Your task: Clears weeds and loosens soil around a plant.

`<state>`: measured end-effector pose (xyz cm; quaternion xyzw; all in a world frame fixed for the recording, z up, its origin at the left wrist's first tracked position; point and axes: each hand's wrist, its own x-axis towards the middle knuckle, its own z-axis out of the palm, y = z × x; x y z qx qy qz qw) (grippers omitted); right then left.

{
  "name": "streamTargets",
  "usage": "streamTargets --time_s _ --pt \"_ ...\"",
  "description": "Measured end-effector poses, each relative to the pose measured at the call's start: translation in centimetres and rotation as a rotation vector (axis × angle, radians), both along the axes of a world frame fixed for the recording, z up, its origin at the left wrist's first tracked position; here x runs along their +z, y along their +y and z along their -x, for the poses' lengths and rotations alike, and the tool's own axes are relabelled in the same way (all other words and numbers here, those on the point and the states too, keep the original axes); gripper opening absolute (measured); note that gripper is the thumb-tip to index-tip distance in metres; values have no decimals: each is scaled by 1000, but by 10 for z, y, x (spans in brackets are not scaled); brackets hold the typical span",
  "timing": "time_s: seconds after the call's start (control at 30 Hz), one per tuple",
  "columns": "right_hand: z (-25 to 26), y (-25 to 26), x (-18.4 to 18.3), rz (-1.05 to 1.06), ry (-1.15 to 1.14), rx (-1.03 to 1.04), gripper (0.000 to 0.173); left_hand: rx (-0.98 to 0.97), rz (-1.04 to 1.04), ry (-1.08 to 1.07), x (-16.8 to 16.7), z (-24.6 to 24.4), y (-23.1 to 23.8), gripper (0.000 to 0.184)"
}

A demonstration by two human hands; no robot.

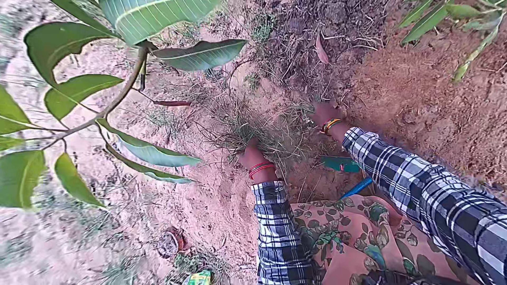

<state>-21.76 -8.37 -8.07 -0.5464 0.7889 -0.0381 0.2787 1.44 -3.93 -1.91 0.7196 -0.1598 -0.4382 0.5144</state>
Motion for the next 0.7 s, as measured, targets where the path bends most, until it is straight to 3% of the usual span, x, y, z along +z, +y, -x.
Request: streamTargets --time_s 0.13,0.27,0.43,0.5,0.57,0.63,0.7 --pt "-31 25 6 -85 -106 173 44 -4 11 -42 5 1 2 50" --pt "-64 38 -7 -353 -33 231 37 -43 -13 -65 3 0 10 60" --pt "-66 42 -35 -322 -89 221 38 -15 82 24 9 -3 8 61" --pt "-45 39 -37 -231 -261 113 44 -20 122 33 8 -5 9 60" --pt "-21 38 -14 -121 -444 -119 49 2 167 33 2 -7 2 49" --pt "1 38 5 -8 -498 -295 54 49 173 23 1 -2 -3 44" --pt "18 39 14 53 -438 -303 53 73 128 26 8 4 -3 50"
